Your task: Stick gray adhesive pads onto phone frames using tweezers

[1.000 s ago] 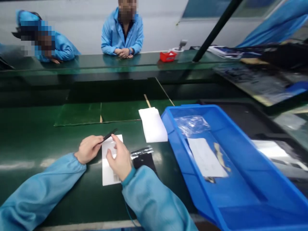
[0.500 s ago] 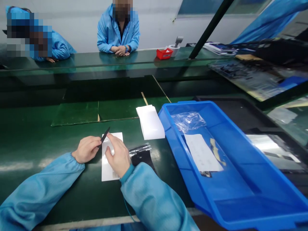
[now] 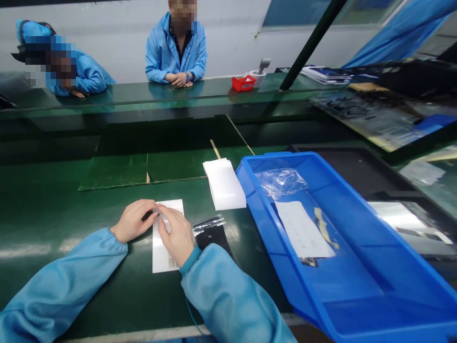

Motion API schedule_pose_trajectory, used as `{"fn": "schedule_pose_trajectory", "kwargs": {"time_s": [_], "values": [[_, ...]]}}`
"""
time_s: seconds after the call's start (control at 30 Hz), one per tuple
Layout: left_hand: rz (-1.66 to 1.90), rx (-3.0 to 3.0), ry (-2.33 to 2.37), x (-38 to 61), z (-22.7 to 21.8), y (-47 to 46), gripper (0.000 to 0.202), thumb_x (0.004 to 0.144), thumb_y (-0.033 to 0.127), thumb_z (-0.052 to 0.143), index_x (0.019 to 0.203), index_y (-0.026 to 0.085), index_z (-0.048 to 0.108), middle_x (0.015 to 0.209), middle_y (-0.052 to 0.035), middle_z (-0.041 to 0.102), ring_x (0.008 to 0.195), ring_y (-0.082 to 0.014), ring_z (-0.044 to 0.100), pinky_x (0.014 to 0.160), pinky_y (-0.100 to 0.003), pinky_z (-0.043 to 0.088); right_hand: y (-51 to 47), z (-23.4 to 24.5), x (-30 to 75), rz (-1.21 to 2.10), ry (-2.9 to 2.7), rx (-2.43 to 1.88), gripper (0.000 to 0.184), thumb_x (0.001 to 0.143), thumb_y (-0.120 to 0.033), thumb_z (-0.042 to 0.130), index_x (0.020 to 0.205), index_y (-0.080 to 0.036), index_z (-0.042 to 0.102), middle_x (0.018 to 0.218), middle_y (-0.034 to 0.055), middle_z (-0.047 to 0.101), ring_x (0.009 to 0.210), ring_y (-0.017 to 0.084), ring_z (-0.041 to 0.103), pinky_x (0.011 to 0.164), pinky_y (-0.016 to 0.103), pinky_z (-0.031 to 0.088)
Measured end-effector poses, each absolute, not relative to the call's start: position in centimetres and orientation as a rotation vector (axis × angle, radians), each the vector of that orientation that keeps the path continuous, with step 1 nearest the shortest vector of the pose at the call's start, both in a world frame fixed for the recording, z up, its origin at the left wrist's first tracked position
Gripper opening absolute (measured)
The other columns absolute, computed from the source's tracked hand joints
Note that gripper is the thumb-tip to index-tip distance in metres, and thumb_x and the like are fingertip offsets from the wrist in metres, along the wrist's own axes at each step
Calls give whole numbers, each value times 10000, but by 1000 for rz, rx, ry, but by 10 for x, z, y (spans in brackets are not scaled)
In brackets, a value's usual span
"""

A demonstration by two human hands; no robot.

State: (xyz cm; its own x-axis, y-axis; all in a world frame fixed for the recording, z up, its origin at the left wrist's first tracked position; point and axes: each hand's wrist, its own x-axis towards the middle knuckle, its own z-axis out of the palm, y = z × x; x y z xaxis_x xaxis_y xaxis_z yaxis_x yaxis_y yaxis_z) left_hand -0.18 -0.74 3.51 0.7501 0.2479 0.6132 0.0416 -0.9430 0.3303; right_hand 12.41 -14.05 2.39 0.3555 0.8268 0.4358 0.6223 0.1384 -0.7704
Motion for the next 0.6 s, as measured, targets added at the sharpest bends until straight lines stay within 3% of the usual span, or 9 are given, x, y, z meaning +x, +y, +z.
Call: {"fn": "schedule_pose_trajectory", "kwargs": {"time_s": [0.13,0.3,0.47,0.6], "values": [[802,2730,333,-2,38,-5,149,911,191,526,1042,170,593,938,-64,667,861,-205,611,752,-353,488,-141,21,124,273,-1319,-1584,391,928,-151,534,1301,-252,593,1257,60,682,1154,219,646,1022,404,534],[397,2915,340,-2,47,-7,197,766,162,542,954,165,599,959,-81,620,902,-254,543,819,-423,448,-140,18,125,310,-1278,-1594,399,883,-125,540,1265,-228,594,1220,75,684,1115,227,653,1010,415,542],[337,3030,304,-2,49,-10,244,670,108,529,900,168,582,879,-78,573,861,-254,495,869,-439,433,-139,18,126,328,-1294,-1571,395,854,-103,527,1221,-226,606,1216,82,671,1144,233,630,1024,429,526],[392,3056,306,-1,44,-8,171,702,85,522,842,172,570,805,-60,550,816,-239,485,866,-426,439,-139,19,126,347,-1283,-1574,408,843,-97,522,1223,-225,597,1240,89,646,1165,240,613,1034,440,515]]}}
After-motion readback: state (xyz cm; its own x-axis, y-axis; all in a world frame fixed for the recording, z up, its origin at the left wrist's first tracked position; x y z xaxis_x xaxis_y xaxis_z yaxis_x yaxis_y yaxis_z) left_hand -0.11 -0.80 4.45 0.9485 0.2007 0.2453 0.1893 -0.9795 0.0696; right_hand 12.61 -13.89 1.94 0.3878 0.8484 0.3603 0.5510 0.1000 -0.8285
